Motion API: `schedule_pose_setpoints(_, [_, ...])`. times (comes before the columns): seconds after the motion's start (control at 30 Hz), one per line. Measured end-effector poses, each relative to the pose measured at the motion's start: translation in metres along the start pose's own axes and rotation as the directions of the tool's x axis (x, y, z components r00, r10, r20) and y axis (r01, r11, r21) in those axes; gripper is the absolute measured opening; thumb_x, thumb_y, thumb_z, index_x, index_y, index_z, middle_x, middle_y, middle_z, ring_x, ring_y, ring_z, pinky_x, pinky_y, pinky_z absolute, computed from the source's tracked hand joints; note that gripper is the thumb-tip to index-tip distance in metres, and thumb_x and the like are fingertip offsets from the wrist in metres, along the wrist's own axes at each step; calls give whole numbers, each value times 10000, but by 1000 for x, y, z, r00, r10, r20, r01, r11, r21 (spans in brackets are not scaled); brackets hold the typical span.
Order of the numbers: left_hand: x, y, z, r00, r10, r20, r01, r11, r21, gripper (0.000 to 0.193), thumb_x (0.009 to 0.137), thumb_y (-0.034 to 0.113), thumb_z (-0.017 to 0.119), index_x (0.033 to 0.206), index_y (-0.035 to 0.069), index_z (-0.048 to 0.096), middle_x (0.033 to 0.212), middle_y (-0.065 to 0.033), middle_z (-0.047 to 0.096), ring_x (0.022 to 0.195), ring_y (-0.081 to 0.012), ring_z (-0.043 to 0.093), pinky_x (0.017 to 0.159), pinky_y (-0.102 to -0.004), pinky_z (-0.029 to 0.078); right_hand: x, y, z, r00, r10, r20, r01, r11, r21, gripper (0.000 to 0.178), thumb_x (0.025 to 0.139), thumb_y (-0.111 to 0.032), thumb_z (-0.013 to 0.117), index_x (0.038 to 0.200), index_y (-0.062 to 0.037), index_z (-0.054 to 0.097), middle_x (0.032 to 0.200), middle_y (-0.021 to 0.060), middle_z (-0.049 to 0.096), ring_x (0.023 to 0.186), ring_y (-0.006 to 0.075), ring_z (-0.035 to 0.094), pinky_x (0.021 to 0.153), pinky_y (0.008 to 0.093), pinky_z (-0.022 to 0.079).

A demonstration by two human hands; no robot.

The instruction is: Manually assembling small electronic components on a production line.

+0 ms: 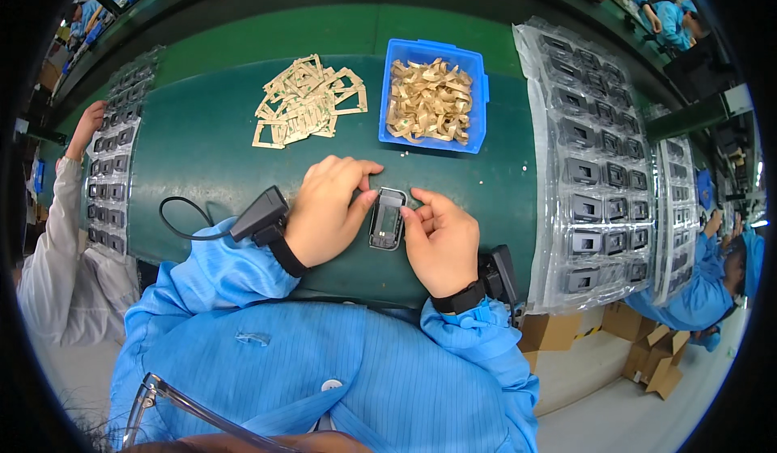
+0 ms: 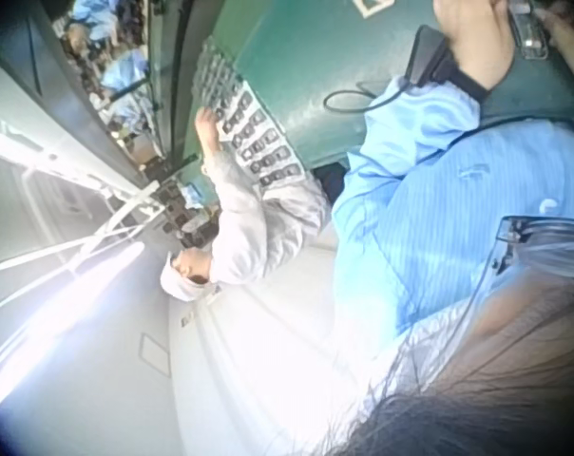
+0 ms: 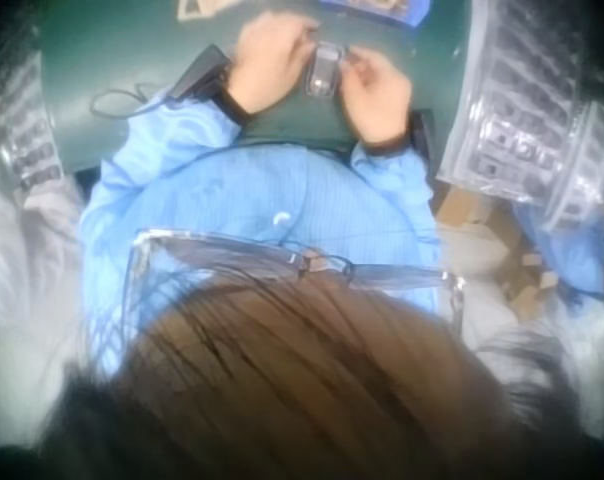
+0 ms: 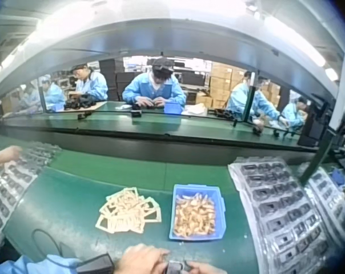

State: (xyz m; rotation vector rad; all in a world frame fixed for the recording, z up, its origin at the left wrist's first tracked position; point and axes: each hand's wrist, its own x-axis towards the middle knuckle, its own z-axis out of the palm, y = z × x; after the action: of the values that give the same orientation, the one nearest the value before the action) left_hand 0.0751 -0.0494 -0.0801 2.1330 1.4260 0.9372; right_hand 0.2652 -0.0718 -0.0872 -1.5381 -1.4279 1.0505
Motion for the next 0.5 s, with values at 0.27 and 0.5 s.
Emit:
schedule_pose_setpoints(0.27, [6,7,30,988,128,-88,-105,967,233,318,795,107,687,1109,96,634,846,-27,613,852,-244,588,764,-404,385,13,-13,7,983,-178,41,182,944,-274,56,831,-38,674,846,-29,621,658,159,633,554,300,640,516,397,482])
schedule_pose_setpoints(0.5, [3,2,61,942,167,-290,-45,921,386,165,736,219,643,867,124,612,726,-51,562,725,-261,567,684,-435,387,8,-20,20,957,-286,37,267,831,-488,180,876,-134,666,834,-43,516,737,238,600,701,472,594,597,501,464])
